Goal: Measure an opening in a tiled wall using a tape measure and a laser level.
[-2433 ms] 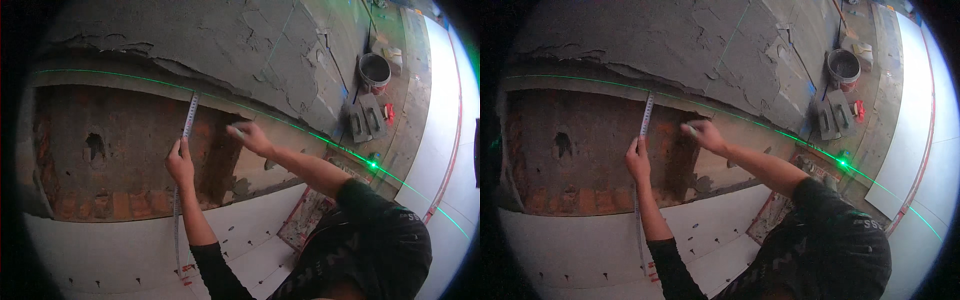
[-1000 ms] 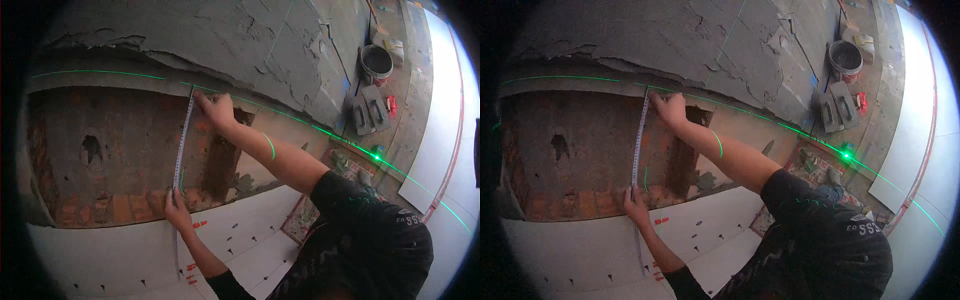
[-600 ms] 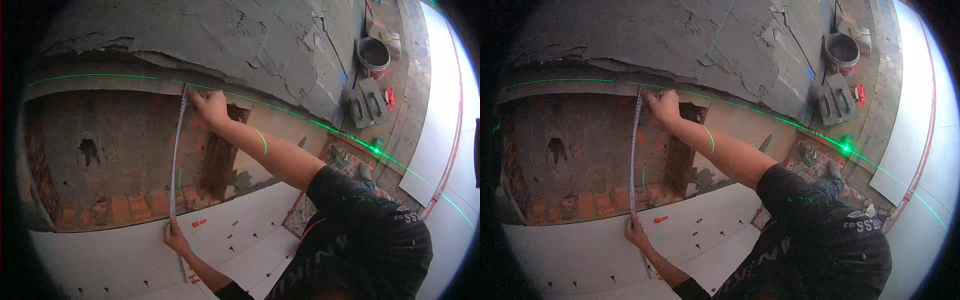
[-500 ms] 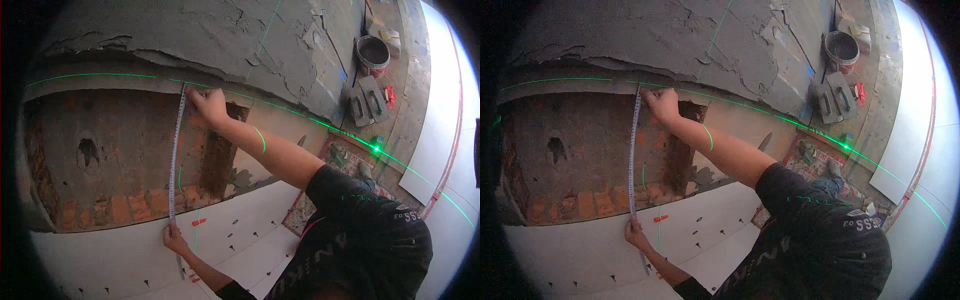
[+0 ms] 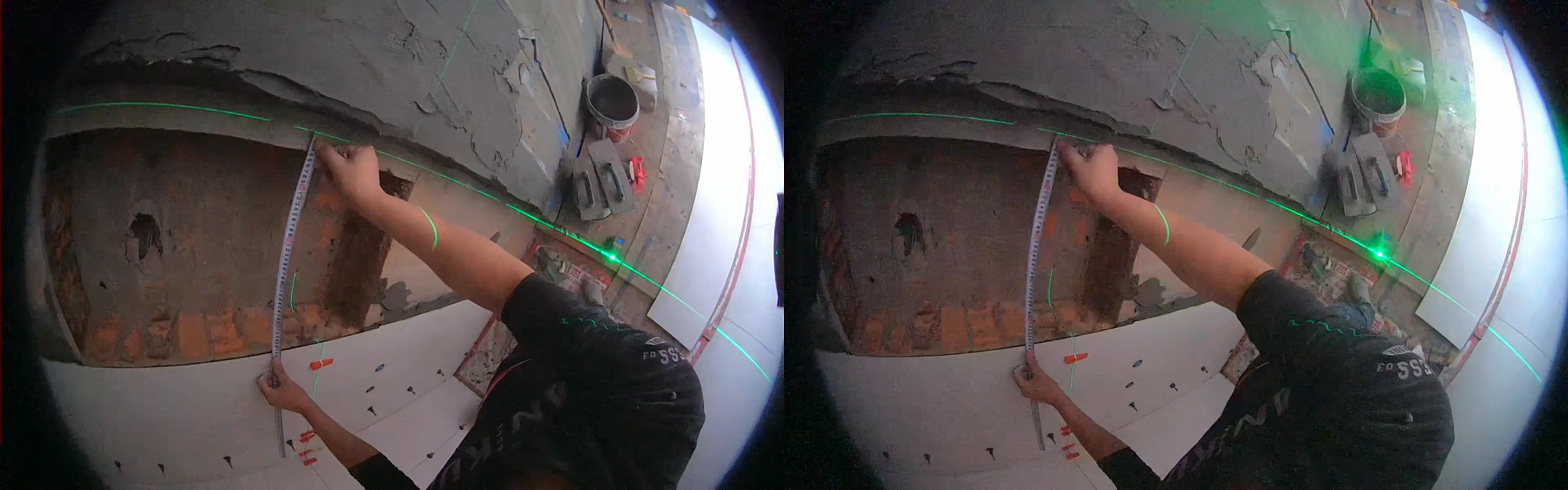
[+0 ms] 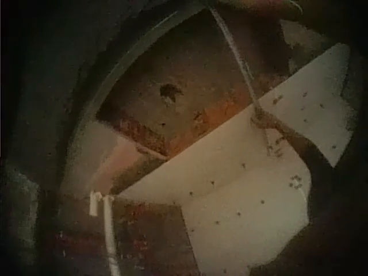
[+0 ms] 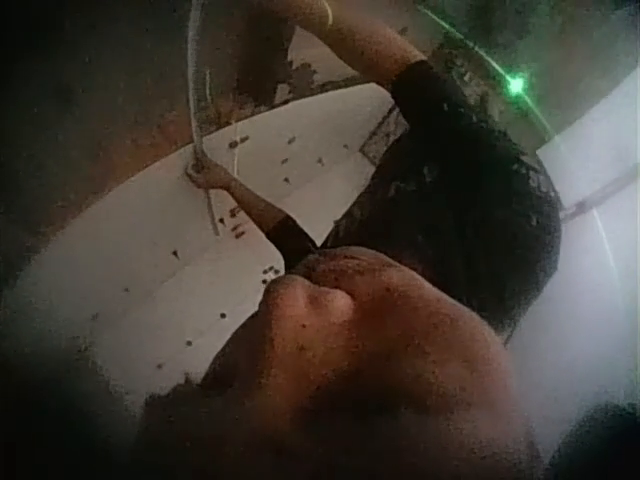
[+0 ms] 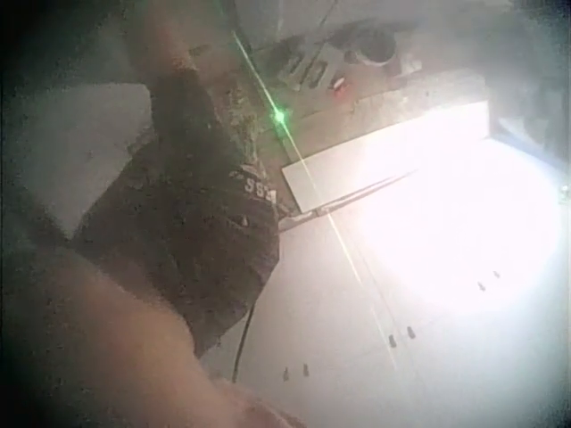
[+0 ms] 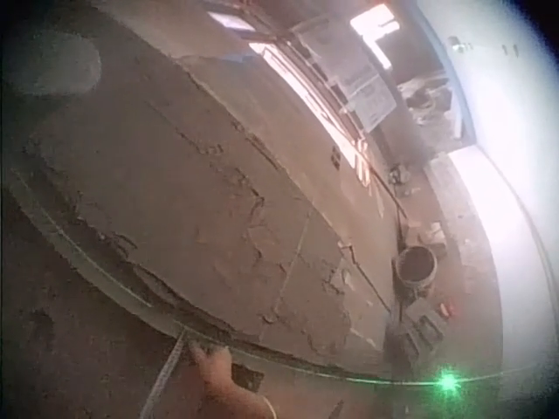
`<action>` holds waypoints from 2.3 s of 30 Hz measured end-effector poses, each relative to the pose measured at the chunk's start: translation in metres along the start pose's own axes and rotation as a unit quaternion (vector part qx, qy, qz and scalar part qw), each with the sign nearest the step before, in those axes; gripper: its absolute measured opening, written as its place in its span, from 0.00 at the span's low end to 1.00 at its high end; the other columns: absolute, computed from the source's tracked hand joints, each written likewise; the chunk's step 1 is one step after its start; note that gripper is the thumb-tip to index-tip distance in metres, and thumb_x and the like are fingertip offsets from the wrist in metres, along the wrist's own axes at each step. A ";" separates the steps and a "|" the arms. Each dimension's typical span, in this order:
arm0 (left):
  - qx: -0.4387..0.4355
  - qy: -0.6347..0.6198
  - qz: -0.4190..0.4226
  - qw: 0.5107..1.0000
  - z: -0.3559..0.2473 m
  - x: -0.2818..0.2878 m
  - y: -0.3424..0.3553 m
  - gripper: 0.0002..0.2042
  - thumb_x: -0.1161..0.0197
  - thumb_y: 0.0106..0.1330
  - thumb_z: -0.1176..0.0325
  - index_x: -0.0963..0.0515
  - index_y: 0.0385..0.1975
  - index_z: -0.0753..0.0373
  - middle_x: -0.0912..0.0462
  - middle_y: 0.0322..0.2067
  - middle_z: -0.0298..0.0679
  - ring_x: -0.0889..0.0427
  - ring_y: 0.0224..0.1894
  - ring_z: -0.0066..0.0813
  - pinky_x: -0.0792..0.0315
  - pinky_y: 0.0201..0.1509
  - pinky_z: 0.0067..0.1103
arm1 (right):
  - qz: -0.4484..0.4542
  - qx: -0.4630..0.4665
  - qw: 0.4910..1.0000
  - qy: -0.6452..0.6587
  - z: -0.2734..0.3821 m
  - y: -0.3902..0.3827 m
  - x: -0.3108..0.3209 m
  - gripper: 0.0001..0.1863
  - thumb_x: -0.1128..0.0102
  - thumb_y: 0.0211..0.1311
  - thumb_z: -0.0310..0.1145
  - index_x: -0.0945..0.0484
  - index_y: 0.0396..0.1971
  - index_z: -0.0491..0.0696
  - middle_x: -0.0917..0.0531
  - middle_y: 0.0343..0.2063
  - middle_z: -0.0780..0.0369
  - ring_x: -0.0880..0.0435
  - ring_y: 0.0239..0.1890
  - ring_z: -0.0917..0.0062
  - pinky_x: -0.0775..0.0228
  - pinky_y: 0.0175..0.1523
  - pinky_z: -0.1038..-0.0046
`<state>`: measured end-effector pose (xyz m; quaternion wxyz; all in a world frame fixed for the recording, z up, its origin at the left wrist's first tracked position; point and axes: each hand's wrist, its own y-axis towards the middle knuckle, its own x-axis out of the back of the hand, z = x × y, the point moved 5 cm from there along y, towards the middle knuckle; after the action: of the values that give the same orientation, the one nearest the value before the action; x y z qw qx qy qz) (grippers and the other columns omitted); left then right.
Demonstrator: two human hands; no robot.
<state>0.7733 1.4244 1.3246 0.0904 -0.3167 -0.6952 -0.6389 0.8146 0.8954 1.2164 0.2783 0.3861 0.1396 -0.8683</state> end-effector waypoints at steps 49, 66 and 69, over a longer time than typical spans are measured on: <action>-0.058 -0.002 0.002 0.998 0.009 0.010 0.009 0.17 0.23 0.69 0.60 0.19 0.39 0.68 0.25 0.46 0.44 0.21 0.47 0.41 0.22 0.48 0.38 | 0.044 -0.003 0.999 -0.004 -0.007 -0.010 -0.014 0.19 0.29 0.72 0.46 0.12 0.27 0.45 0.14 0.21 0.67 0.27 0.22 0.86 0.39 0.28 0.78; -0.094 0.074 0.042 0.992 0.013 0.009 0.017 0.18 0.22 0.67 0.63 0.23 0.35 0.71 0.25 0.40 0.44 0.23 0.44 0.44 0.24 0.46 0.40 | 0.104 0.044 0.993 -0.020 -0.013 -0.016 -0.012 0.17 0.29 0.73 0.41 0.09 0.34 0.40 0.12 0.27 0.68 0.19 0.32 0.87 0.26 0.37 0.76; -0.059 0.032 0.054 0.996 0.025 0.011 0.016 0.18 0.22 0.66 0.63 0.24 0.34 0.69 0.25 0.38 0.43 0.24 0.42 0.43 0.26 0.45 0.37 | 0.120 0.054 0.991 -0.030 -0.009 -0.026 -0.017 0.22 0.29 0.73 0.46 0.13 0.28 0.41 0.17 0.18 0.67 0.22 0.24 0.87 0.30 0.28 0.75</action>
<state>0.7803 1.4514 1.3401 0.1282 -0.3375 -0.6347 -0.6832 0.8140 0.9265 1.2241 0.3628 0.3887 0.0370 -0.8461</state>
